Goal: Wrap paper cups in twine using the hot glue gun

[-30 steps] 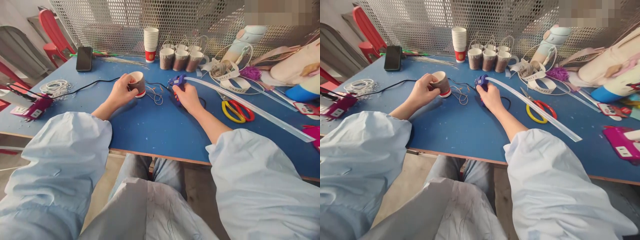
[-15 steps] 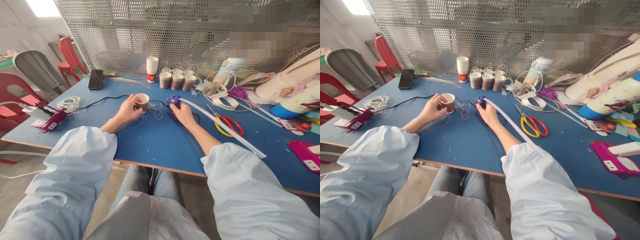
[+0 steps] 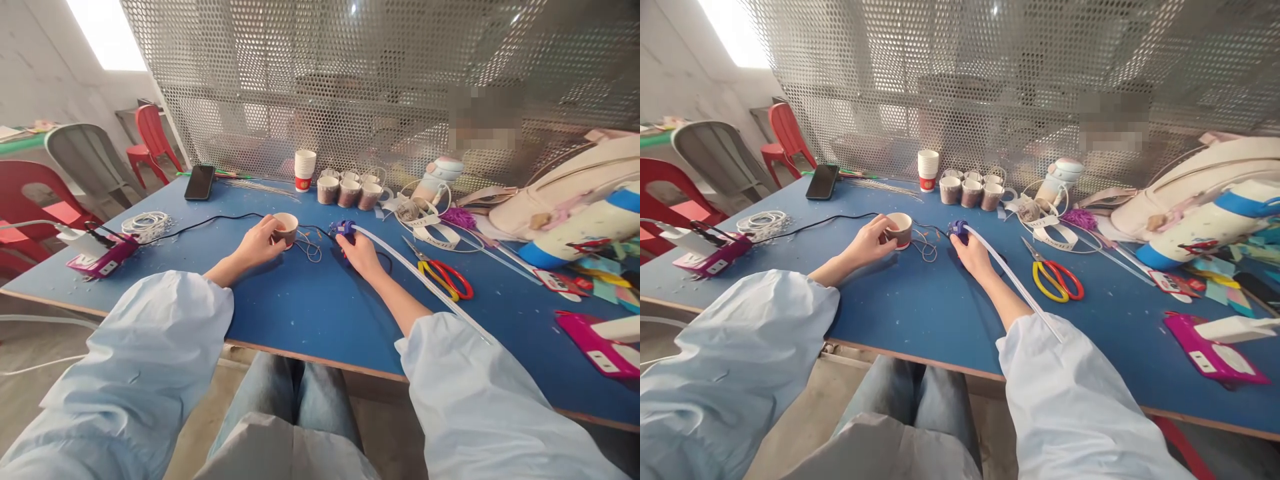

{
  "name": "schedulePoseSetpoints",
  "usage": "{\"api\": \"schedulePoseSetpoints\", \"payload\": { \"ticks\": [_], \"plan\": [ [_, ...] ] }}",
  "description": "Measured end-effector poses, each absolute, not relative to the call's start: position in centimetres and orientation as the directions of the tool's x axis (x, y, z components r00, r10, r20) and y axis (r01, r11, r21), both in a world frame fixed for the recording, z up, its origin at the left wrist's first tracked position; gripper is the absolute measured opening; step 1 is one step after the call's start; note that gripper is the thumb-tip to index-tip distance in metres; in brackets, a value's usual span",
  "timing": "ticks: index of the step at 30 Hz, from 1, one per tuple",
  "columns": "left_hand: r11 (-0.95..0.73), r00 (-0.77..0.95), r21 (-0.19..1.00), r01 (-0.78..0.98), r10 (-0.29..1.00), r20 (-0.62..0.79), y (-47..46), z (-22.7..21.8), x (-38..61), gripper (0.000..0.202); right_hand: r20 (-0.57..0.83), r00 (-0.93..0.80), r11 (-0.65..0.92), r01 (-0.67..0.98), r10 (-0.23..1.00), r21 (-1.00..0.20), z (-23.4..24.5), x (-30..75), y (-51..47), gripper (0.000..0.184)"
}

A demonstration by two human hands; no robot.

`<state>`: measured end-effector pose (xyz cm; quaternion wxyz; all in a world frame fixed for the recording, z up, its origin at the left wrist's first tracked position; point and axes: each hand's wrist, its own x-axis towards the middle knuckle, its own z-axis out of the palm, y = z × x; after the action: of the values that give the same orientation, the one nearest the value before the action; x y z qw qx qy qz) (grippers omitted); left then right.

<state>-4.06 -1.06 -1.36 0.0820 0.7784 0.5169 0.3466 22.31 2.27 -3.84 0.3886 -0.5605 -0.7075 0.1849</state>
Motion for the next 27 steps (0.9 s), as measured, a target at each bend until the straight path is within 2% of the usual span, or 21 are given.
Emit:
{"api": "schedulePoseSetpoints", "payload": {
  "ticks": [16, 27],
  "plan": [
    [-0.497, 0.248, 0.455, 0.739, 0.828, 0.502, -0.79, -1.72, -3.91, 0.016, 0.353, -0.099, 0.326, 0.664, 0.930, -0.673, -3.89, 22.63, 2.57, 0.037],
    [-0.502, 0.255, 0.434, 0.748, 0.821, 0.510, -0.26, -1.95, -3.95, 0.016, 0.358, -0.085, 0.318, 0.674, 0.930, -0.667, -4.26, 22.48, 2.95, 0.033]
  ]
}}
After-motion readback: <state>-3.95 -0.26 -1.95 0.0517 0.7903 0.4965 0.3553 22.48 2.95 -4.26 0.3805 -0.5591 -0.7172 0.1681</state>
